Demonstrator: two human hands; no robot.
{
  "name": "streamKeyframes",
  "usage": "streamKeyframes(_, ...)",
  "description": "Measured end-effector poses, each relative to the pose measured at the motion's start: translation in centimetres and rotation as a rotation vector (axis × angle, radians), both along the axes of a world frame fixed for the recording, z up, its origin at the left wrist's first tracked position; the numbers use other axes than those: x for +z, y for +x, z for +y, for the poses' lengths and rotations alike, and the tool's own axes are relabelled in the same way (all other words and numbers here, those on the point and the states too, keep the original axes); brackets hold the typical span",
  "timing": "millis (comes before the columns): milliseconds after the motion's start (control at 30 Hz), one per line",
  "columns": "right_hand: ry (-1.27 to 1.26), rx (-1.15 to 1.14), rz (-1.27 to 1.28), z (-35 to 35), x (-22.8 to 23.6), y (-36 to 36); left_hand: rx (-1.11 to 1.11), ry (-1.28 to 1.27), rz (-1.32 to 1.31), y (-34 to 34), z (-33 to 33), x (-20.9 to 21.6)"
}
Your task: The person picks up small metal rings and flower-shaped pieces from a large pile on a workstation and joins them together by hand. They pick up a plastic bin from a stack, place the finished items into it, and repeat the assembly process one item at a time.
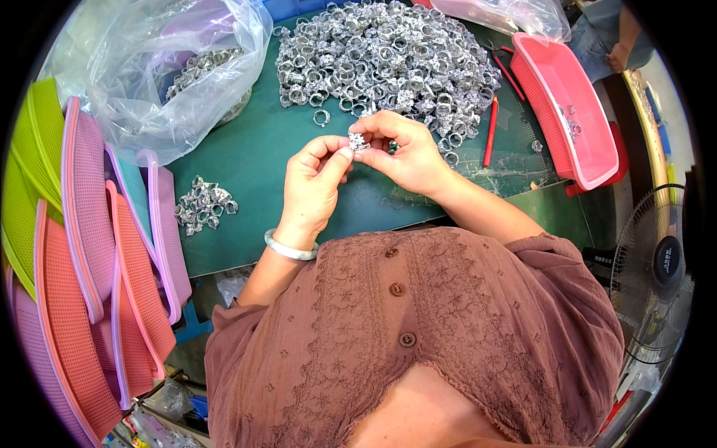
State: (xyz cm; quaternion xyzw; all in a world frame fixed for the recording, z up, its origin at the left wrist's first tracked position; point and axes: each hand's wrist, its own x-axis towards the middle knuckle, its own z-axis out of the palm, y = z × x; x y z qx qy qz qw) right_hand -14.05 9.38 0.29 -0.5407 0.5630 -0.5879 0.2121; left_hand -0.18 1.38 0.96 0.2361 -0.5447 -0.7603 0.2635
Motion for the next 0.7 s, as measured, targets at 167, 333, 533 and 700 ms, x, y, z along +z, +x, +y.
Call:
streamKeyframes(167,-0.005,0.002,0.007,0.05,0.03,0.03,0.004,0.002,0.0,0.04,0.09,0.04)
streamKeyframes(333,-0.007,0.009,0.0,0.06,0.02,0.03,0.008,-0.007,0.004,0.05,0.2,0.16)
streamKeyframes(533,-0.021,0.012,0.001,0.09,-0.04,0.04,-0.006,-0.013,0.015,0.22,0.08,0.1)
streamKeyframes(700,-0.02,0.027,-0.011,0.11,-0.13,0.07,0.021,-0.045,0.026,0.01,0.16,-0.02)
